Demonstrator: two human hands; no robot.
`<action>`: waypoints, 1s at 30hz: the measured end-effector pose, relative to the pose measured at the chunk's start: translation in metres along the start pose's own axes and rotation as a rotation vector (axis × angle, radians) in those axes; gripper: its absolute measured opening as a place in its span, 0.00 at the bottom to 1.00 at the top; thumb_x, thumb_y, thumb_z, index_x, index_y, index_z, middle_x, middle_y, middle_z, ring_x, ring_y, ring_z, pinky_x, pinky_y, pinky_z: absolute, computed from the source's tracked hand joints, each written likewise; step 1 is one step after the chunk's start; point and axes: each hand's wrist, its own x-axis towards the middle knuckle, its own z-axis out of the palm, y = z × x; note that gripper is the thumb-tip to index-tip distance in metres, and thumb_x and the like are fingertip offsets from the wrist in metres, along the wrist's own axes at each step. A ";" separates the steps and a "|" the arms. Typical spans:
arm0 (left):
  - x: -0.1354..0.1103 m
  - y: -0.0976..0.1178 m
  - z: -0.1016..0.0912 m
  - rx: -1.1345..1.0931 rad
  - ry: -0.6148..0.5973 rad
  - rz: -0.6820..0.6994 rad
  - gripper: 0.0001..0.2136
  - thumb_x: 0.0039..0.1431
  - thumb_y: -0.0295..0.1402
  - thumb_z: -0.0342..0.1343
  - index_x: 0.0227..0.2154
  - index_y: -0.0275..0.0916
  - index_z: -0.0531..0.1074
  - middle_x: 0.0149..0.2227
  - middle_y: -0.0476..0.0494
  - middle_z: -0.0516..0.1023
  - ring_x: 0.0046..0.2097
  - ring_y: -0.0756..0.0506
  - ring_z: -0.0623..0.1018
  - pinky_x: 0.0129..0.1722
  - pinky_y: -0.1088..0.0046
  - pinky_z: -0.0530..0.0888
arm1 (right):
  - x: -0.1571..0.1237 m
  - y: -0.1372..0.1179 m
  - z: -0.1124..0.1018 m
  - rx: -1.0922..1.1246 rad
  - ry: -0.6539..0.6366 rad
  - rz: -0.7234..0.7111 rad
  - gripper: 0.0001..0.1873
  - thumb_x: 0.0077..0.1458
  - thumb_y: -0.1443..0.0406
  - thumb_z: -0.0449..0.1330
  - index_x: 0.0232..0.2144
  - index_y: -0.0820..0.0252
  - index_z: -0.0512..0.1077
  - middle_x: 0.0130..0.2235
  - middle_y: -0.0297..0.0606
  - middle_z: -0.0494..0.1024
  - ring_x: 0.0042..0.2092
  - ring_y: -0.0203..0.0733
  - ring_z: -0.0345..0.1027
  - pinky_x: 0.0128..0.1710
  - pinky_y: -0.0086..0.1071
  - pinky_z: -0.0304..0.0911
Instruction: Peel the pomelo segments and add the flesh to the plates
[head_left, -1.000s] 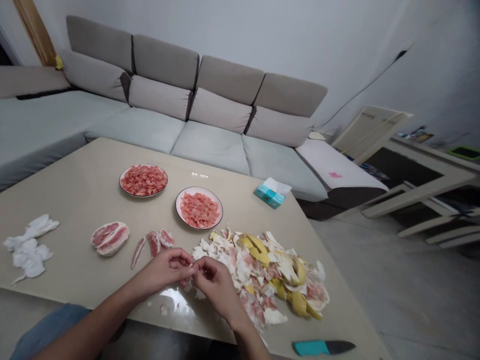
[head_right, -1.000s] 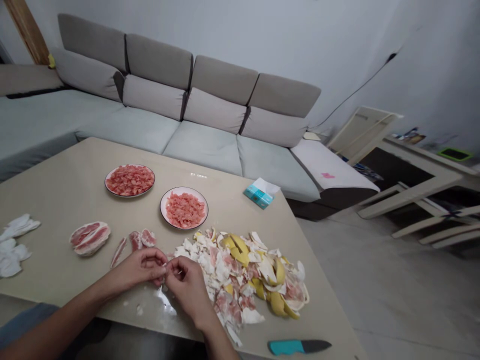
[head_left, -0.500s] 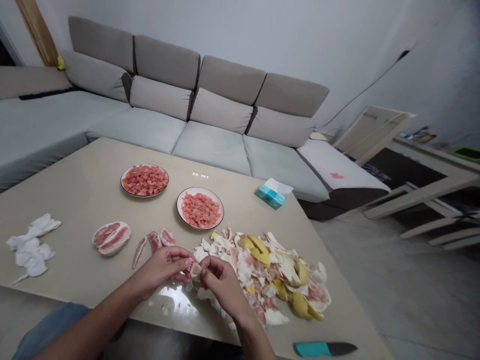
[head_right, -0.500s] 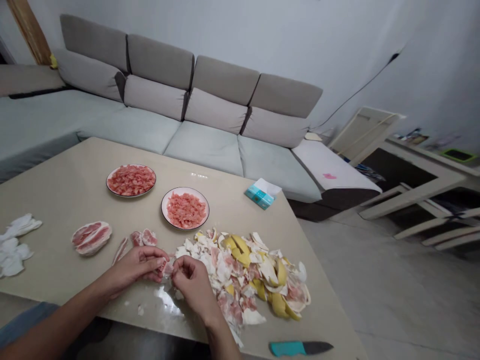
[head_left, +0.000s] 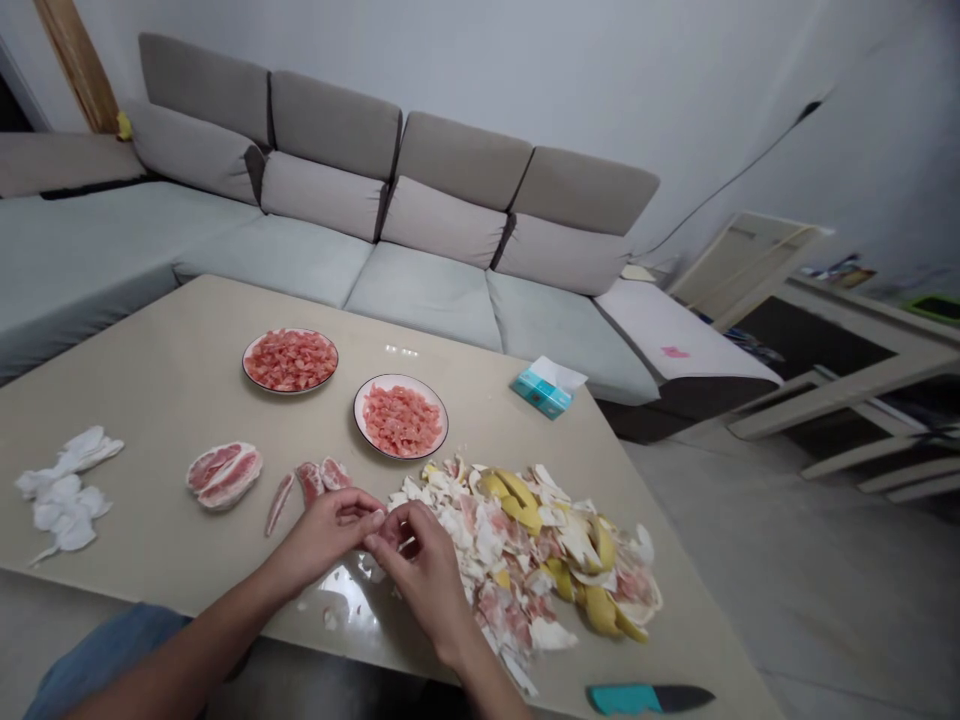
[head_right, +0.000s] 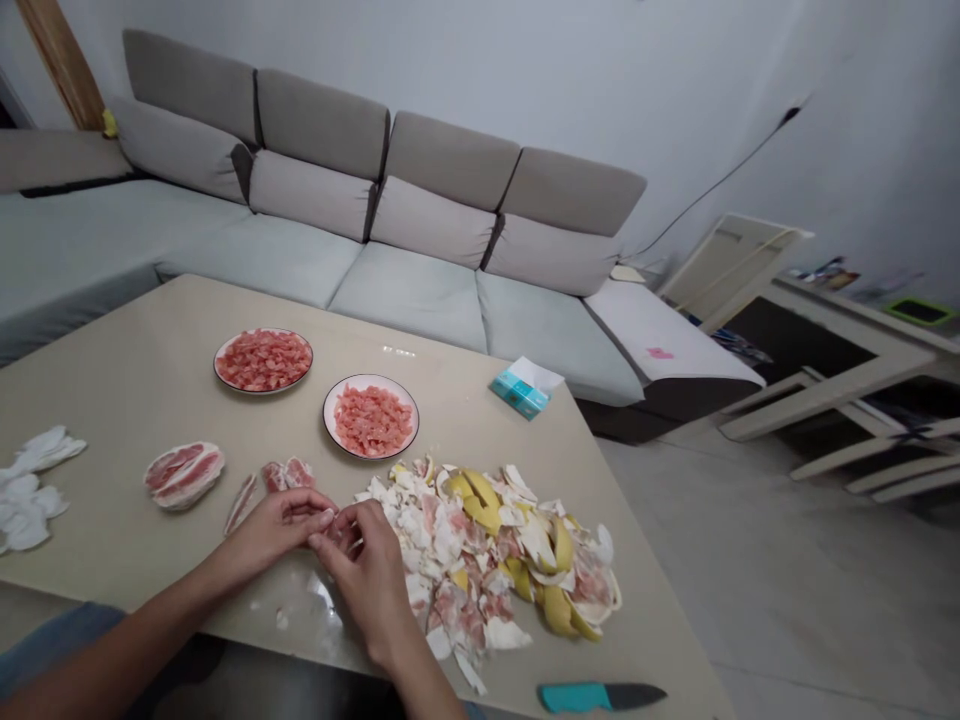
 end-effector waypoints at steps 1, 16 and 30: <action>0.000 0.000 0.000 -0.019 -0.007 -0.016 0.15 0.51 0.42 0.62 0.34 0.34 0.75 0.33 0.43 0.79 0.39 0.43 0.78 0.40 0.68 0.73 | 0.001 0.000 -0.001 -0.017 -0.016 -0.017 0.09 0.55 0.61 0.61 0.27 0.60 0.69 0.30 0.32 0.70 0.31 0.35 0.64 0.31 0.27 0.59; -0.005 0.003 0.001 -0.160 -0.084 -0.091 0.16 0.50 0.40 0.64 0.34 0.31 0.74 0.31 0.41 0.79 0.32 0.47 0.77 0.35 0.70 0.73 | 0.001 0.000 -0.008 0.325 -0.167 0.097 0.17 0.58 0.55 0.59 0.24 0.61 0.69 0.25 0.31 0.68 0.25 0.32 0.62 0.26 0.26 0.57; -0.012 0.015 0.002 -0.270 -0.153 -0.152 0.12 0.53 0.37 0.63 0.34 0.31 0.76 0.28 0.43 0.78 0.30 0.50 0.78 0.34 0.76 0.73 | 0.003 -0.001 -0.008 0.730 -0.249 0.210 0.16 0.56 0.56 0.61 0.24 0.61 0.67 0.25 0.35 0.75 0.25 0.35 0.68 0.28 0.29 0.65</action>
